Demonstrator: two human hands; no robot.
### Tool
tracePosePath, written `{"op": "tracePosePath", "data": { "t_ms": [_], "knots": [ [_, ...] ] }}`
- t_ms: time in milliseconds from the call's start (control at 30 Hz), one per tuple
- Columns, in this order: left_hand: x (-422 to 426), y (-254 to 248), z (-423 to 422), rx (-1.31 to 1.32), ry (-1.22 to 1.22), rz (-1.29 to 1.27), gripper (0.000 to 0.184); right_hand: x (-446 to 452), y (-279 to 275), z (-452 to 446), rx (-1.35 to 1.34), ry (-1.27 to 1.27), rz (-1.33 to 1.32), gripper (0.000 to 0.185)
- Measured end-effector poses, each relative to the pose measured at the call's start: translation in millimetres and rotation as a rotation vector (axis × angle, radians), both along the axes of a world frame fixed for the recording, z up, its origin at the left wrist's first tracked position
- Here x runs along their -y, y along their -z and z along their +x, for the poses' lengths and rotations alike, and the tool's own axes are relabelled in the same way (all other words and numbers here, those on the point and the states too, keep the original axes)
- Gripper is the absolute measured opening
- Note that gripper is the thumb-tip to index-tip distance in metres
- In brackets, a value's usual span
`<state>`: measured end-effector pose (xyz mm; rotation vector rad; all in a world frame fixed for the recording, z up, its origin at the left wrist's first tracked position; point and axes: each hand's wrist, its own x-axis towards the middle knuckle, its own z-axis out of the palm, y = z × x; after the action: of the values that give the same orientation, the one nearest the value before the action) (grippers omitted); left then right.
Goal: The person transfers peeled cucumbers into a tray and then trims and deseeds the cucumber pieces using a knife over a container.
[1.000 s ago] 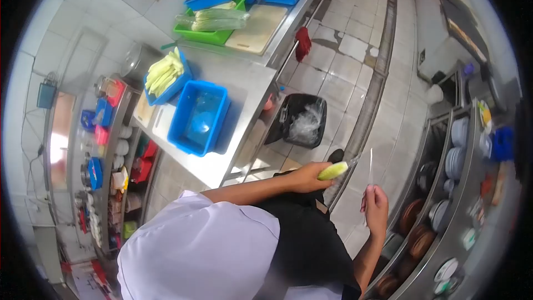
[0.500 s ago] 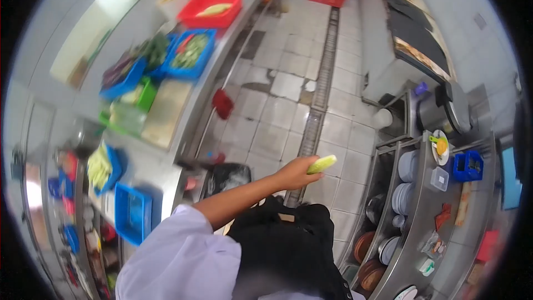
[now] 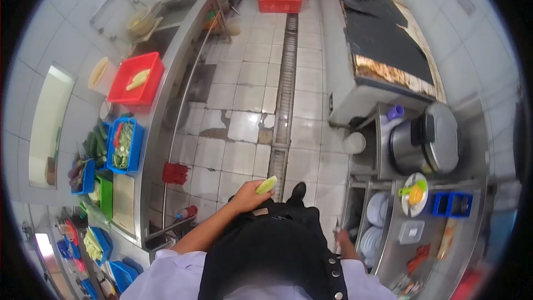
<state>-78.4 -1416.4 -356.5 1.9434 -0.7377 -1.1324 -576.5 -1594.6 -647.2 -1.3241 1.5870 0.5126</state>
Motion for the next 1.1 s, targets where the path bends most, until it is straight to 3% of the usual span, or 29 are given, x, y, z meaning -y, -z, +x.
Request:
{"op": "tracePosePath", "data": {
  "t_ms": [33,67,100,167,200,267,333,400,433,467,500,533,567,600,633,700,867,967,1100],
  "knots": [
    [14,-2,9,0.012,-0.025,-0.058,0.035,57,133,-15,0.056,-0.220,-0.394,0.025],
    [29,-8,26,-0.024,-0.043,-0.042,0.037,111,64,58,0.108,-0.430,-0.619,0.026],
    [44,-8,40,-0.032,-0.086,-0.041,0.037,167,28,123,0.162,-0.277,-0.378,0.026],
    [69,-7,76,0.005,-0.212,-0.105,0.036,258,-26,233,0.325,-0.158,-0.177,0.023],
    [82,-9,96,0.010,-0.231,-0.087,0.037,288,-50,280,0.342,-0.207,-0.173,0.023],
    [107,4,137,0.045,-0.317,-0.154,0.034,336,-95,379,0.458,-0.011,-0.176,0.024],
    [132,15,188,0.068,-0.384,-0.201,0.033,377,-104,450,0.488,-0.149,-0.223,0.028],
    [155,42,245,0.017,-0.417,-0.232,0.040,437,-38,480,0.558,-0.544,-0.494,0.033],
    [170,57,265,0.028,-0.443,-0.262,0.044,431,-75,502,0.533,-0.672,-0.590,0.038],
    [180,78,298,0.064,-0.467,-0.283,0.048,431,-89,523,0.344,-0.531,-0.432,0.042],
    [197,98,328,0.005,-0.479,-0.341,0.054,453,-60,521,0.283,-0.625,-0.631,0.041],
    [209,75,361,-0.017,-0.462,-0.260,0.055,459,-50,526,0.298,-0.429,-0.588,0.045],
    [223,62,393,0.003,-0.428,-0.257,0.053,492,-16,521,0.116,-0.484,-0.603,0.054],
    [236,46,422,0.016,-0.398,-0.334,0.048,526,17,511,0.083,-0.401,-0.403,0.055],
    [250,34,455,-0.008,-0.318,-0.359,0.047,539,17,517,0.027,-0.321,-0.214,0.055],
    [286,20,505,0.080,-0.336,-0.366,0.045,526,-3,564,-0.042,-0.204,-0.156,0.054],
    [370,-2,615,0.108,-0.402,-0.343,0.041,548,-17,707,0.021,-0.091,-0.140,0.050],
    [406,12,668,0.067,-0.362,-0.295,0.041,592,-1,787,0.091,-0.042,-0.156,0.047],
    [462,48,717,-0.059,-0.517,-0.315,0.038,700,22,888,0.264,-0.005,-0.176,0.044]
  ]
}}
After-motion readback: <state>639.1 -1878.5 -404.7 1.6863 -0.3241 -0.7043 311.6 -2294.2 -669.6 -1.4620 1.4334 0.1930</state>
